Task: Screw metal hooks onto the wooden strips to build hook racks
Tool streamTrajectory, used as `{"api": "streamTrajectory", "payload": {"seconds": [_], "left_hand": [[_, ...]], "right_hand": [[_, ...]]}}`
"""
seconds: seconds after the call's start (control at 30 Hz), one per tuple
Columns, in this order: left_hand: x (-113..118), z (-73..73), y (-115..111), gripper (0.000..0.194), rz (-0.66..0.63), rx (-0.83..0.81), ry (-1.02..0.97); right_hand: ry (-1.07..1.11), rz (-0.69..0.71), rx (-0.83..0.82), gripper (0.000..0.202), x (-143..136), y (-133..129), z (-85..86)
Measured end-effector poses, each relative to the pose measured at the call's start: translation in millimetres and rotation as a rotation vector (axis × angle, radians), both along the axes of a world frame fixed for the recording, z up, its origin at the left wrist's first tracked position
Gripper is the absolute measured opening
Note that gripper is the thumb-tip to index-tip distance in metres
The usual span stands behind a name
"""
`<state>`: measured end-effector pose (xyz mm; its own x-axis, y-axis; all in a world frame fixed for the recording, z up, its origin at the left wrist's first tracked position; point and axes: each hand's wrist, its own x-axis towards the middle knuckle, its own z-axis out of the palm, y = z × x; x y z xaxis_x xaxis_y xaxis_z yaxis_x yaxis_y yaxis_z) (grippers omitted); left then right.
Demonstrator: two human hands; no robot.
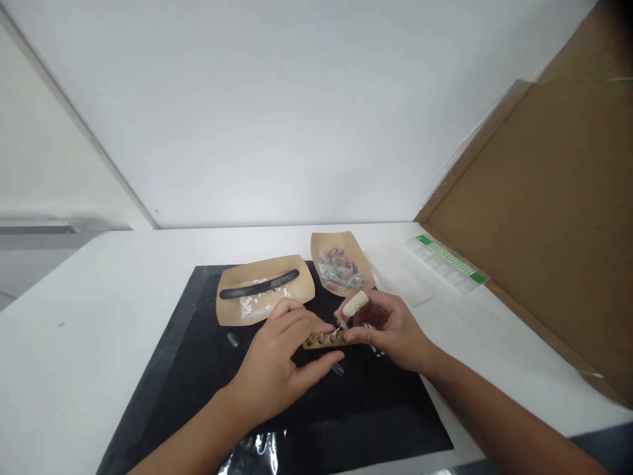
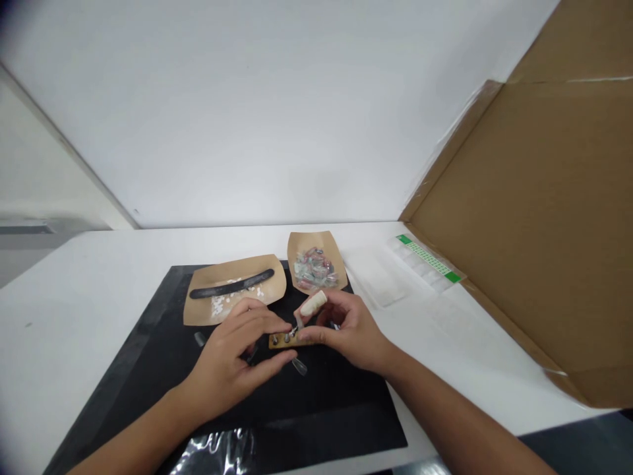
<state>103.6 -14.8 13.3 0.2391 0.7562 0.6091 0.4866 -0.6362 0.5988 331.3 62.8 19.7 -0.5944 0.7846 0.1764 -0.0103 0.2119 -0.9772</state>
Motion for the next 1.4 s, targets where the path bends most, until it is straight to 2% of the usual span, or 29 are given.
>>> {"api": "streamTrajectory", "payload": {"seconds": [0.23,0.5,0.67,0.8,0.9,1.03,1.2,1.4], "left_hand": [[4.9,0.7,0.3,0.008,-0.007,-0.014,-0.118],[7.5,0.8,-3.1,0.009,0.016,-0.08,-0.188],[6.6,-1.5,-3.8,0.007,0.027,-0.156,-0.229],[6.1,-5.1,-3.3,0.006,0.038,-0.18,-0.254],[6.1,-5.6,-3.1,0.007,0.061,-0.198,-0.259],[5.3,-2.3,-2.8,0.007,0.115,-0.22,-0.249],[3.9,-2.0,-2.7,0.008,0.162,-0.24,-0.266],[1.6,-5.0,-2.0,0.012,0.201,-0.266,-0.286]], "right_hand": [[0.076,0.028,0.01,0.026,-7.0,-8.3,2.0],[0.052,0.021,0.122,0.027,-4.6,-8.4,3.1],[0.053,0.063,0.142,0.016,-4.5,-10.1,4.4],[0.046,0.044,0.148,0.023,-4.3,-11.1,4.2],[0.041,0.017,0.173,0.021,-1.0,-9.5,4.4],[-0.041,-0.079,0.32,0.016,9.8,-1.4,9.8],[-0.247,-0.192,0.52,0.02,23.9,13.5,16.9],[-0.374,-0.116,0.593,0.014,24.4,20.9,14.3]]}}
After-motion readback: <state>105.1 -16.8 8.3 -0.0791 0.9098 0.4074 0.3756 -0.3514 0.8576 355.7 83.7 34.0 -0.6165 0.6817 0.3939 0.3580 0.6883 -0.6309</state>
